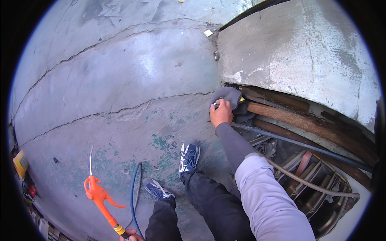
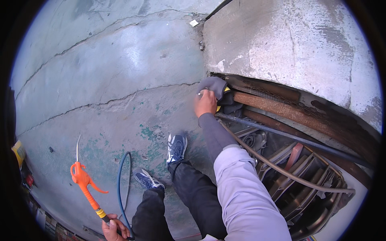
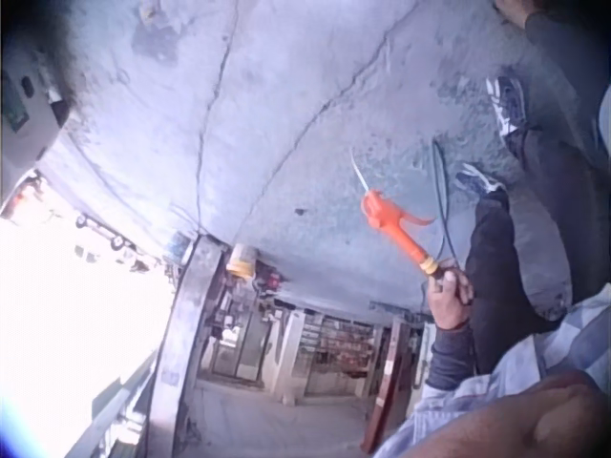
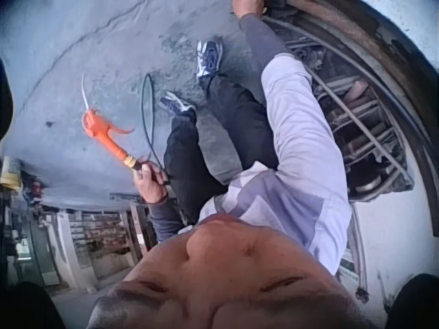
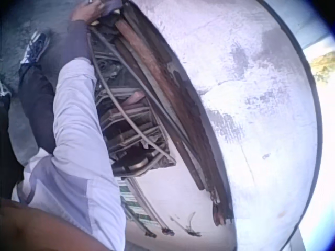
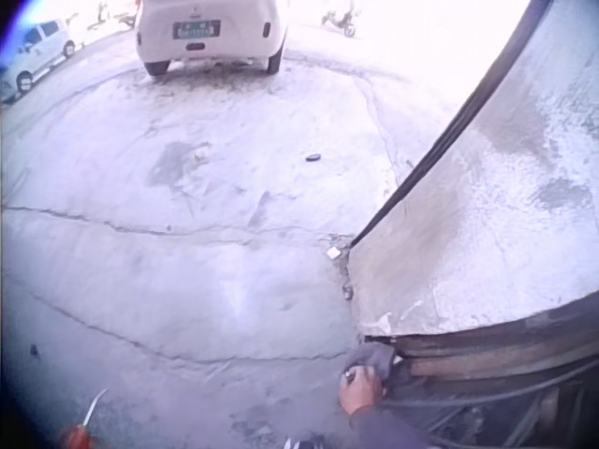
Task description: The person uses a handheld air blow gun connected to a hose to blow dust and debris off a metal cart, a plastic tray, and the concrete floor of a garage. The person then coils the hose and places it on a red lift post.
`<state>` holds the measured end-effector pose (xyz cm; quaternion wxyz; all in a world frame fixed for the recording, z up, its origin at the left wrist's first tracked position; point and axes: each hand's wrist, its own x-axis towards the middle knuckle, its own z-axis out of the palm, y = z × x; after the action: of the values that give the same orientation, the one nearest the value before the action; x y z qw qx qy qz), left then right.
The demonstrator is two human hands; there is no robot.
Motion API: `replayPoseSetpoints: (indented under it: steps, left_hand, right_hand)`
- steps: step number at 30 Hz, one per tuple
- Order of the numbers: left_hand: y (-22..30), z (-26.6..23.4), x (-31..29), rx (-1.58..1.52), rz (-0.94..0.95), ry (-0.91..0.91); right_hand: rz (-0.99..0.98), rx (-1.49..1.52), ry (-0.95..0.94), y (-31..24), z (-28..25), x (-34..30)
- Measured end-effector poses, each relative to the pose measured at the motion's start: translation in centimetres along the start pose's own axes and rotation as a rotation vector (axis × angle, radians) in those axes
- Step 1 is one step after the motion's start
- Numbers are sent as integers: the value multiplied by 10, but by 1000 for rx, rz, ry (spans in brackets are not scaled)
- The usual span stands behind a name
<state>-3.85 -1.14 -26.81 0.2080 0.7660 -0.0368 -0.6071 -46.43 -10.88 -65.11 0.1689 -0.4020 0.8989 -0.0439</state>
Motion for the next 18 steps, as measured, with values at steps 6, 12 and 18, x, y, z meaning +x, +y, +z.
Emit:
replayPoseSetpoints:
  steps: [6, 12, 18]
  left_hand:
    - [3, -10, -4, 9, 17, -13]
    - [12, -25, -45, 19, 107, -171]
    - [63, -23, -159, 83, 392, -343]
  right_hand:
    - [-69, -192, 35, -7, -68, 26]
    - [-242, 154, 197, -60, -173, -79]
    - [-140, 551, 56, -112, -366, -214]
